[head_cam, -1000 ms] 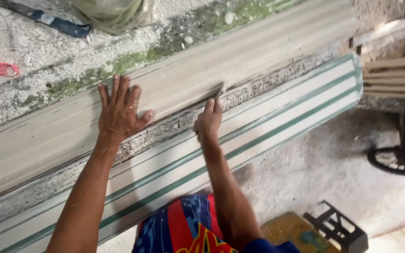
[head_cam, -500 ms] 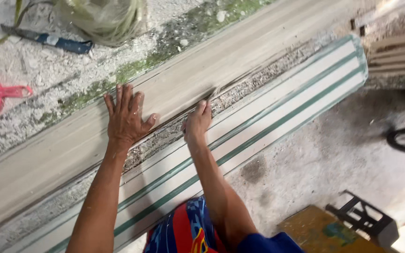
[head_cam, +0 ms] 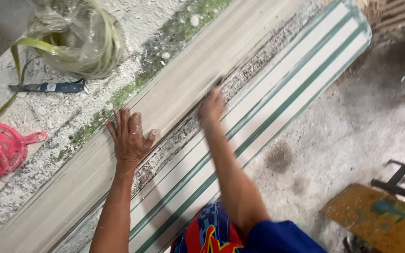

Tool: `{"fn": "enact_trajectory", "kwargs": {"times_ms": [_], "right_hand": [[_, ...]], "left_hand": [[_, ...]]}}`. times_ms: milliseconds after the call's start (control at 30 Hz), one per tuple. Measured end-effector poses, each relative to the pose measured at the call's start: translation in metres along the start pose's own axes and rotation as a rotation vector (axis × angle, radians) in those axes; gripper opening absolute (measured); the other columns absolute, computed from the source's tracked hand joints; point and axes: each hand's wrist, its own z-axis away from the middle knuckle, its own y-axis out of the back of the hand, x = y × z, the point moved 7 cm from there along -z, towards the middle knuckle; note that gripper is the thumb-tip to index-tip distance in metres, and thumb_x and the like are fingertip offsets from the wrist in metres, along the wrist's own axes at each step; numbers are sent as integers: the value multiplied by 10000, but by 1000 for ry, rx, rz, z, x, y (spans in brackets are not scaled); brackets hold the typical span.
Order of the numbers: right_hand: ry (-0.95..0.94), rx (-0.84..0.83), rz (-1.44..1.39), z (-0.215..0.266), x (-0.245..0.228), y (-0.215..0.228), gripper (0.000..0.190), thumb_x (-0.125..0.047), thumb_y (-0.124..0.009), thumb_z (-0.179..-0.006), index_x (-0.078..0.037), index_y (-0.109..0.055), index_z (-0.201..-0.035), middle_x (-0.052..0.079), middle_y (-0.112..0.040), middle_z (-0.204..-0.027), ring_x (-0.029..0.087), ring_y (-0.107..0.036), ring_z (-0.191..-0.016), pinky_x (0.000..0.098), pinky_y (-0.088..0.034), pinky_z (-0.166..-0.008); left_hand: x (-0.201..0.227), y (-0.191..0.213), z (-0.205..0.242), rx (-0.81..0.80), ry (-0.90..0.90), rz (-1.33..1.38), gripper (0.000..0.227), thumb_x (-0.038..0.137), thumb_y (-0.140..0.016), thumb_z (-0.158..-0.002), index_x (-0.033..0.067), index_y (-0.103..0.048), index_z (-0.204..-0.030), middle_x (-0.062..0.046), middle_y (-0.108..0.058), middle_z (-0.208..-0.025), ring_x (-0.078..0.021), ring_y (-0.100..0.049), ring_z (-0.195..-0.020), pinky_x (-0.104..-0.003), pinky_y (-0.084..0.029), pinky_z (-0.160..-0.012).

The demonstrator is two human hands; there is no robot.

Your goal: The person uses a scraper and sandpaper to smooth the edges and surfaces of a decorative plaster trim piece on a workshop table.

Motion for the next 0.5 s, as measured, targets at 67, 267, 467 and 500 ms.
{"fn": "enact_trajectory", "kwargs": {"times_ms": [67,267,467,500], "right_hand": [[58,35,-64,-16,-88,10,455,-496,-555,-986,-103,-690,-1171,149,-651,-777,245,-656,-560,441,-461,-404],[-90,-78,-490,-95,-170,19,453,-514,-448,-951,-109,-525,-763,-30,-501,-564,96,-543,-421,221,-402,-363],[-295,-13,-653,83,-36,-14,413,-586,-444,-1043,-210,-508,-886,-19,-512,-577,123,-502,-390,219,-387,-323],[-297,-3,-668,63,-58,-10,413,-586,-444,-1043,-210,-508,-886,-19,-512,-577,123,-502,-390,219,-387,-323]], "left_hand": [[0,6,-5,18,21,5,818,758,-370,-940,132,-590,-1417,-199,-526,-1548,-399,-432,-1480,-641,-246,-1168],[-1,-4,-5,11,13,-4,804,738,-470,-891,128,-615,-1394,-211,-541,-1533,-408,-429,-1483,-637,-222,-1184],[-7,-4,-3,6,-14,-14,816,747,-433,-908,127,-600,-1411,-214,-539,-1528,-416,-434,-1480,-626,-250,-1176],[-6,-8,0,0,-30,-12,816,747,-433,-908,127,-600,-1411,-214,-539,-1528,-416,-434,-1480,-626,-250,-1176]]}}
